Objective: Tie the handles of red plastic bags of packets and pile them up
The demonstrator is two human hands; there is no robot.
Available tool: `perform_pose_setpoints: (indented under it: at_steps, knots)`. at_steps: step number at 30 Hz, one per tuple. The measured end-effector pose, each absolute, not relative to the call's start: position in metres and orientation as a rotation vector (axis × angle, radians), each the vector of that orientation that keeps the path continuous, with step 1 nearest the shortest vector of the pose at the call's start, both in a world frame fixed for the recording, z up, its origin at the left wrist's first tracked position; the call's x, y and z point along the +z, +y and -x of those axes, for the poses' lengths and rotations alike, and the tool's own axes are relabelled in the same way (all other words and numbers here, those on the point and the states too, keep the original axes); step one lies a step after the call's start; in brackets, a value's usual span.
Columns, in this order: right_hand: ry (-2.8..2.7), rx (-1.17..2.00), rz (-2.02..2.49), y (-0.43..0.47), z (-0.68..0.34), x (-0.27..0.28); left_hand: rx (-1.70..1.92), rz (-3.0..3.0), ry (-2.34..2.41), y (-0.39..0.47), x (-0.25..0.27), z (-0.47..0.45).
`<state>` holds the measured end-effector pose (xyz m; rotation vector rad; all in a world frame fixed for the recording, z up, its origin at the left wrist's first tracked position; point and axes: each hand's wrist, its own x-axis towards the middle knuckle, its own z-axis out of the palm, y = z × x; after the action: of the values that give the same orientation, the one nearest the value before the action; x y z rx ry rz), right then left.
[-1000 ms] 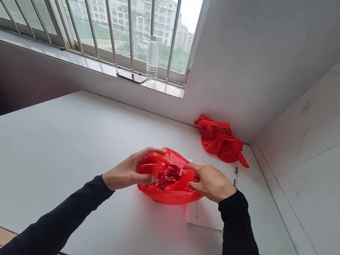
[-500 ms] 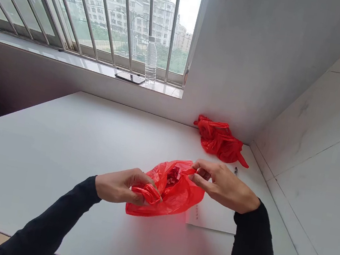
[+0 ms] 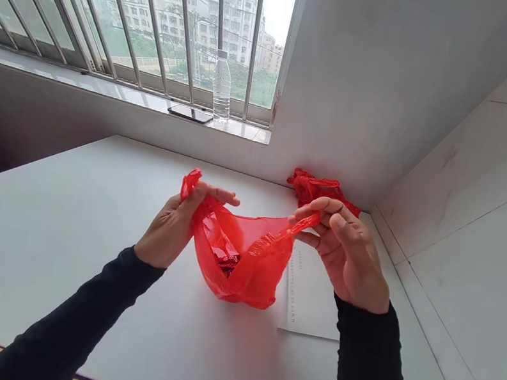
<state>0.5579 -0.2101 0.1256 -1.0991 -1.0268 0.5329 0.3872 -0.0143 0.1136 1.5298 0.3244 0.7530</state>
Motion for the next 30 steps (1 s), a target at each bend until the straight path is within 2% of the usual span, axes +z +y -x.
perform_pose_setpoints:
  at_steps: [4,9,14,22,30]
  knots:
    - [-1.049,0.469,1.146,-0.207,-0.551,0.125,0.434,-1.401,0.311,-0.024,0.122,-0.403]
    - [-1.293,0.258,1.452,-0.21,-0.539,0.124,0.15,-1.46,0.303,-0.037,0.104,-0.415]
    - [-1.624,0.23,1.603,-0.206,-0.531,0.122,0.185,-1.605,0.144,-0.042,0.09,-0.419]
    - [-1.619,0.013,1.603,-0.194,-0.526,0.115,0.043,-1.791,-0.142,-0.056,0.099,-0.411]
    - [-1.562,-0.033,1.557,-0.194,-0.527,0.116,0.115,-1.759,0.022,-0.044,0.081,-0.416]
